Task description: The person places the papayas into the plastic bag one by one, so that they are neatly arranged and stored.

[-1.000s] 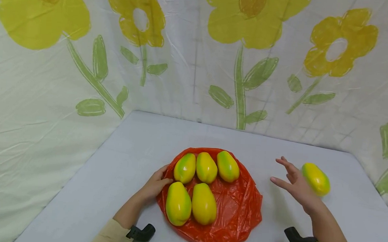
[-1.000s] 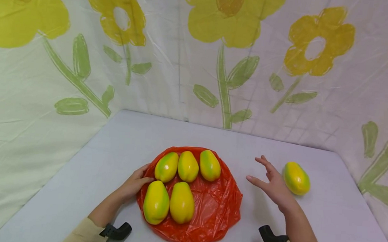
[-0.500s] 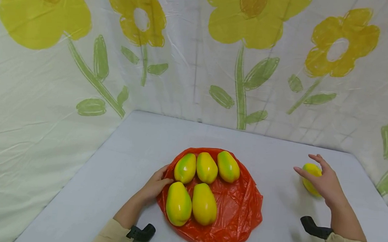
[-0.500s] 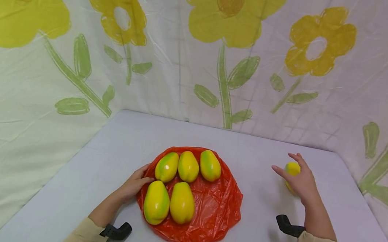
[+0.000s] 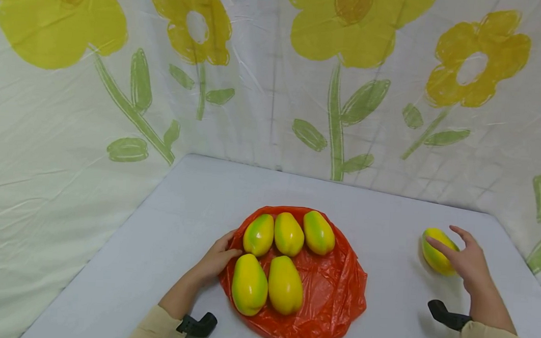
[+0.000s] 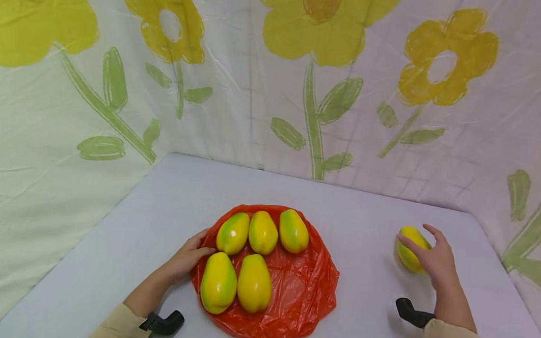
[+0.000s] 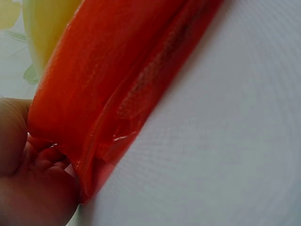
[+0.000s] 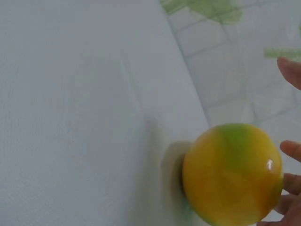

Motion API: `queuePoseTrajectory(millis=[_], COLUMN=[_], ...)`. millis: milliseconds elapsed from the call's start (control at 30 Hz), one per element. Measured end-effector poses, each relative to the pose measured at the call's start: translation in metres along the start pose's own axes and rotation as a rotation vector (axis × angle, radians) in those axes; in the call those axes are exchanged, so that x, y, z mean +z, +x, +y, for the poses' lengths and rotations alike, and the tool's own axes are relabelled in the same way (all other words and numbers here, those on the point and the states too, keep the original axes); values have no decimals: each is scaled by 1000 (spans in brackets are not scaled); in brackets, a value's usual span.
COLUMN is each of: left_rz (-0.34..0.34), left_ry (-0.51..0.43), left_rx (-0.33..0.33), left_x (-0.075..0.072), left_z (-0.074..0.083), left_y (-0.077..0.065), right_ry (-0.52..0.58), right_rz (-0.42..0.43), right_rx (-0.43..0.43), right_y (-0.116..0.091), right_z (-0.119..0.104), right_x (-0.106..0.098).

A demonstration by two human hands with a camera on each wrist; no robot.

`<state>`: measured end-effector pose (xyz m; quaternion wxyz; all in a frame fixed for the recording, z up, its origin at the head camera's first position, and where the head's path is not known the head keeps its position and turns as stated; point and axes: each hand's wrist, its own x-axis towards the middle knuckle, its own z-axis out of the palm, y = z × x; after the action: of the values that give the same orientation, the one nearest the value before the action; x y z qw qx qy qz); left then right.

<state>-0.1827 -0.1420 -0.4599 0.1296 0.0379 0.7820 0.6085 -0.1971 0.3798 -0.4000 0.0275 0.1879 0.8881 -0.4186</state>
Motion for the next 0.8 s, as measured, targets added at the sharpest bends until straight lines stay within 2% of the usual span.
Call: queuePoseTrajectory(millis=[100,300,567,633,800], left_rz=[-6,4,2,-1,-31], left_ry=[0,-5,-4,-4,-9], left_rx=[-1,-8,-13,-4,18], left_x=[0,0,0,0,-1], left_z=[1,3,3,3,3], left_y=[-1,-1,-1,-1,-2], right_ry=[4,16,33,37,59], right_rz=[-1,14,75,76,56], right_rx=[31,19,41,51,71], right_y=[3,11,41,39,20], right_z=[6,18,48,46,27], right_x=[2,6,14,15,15])
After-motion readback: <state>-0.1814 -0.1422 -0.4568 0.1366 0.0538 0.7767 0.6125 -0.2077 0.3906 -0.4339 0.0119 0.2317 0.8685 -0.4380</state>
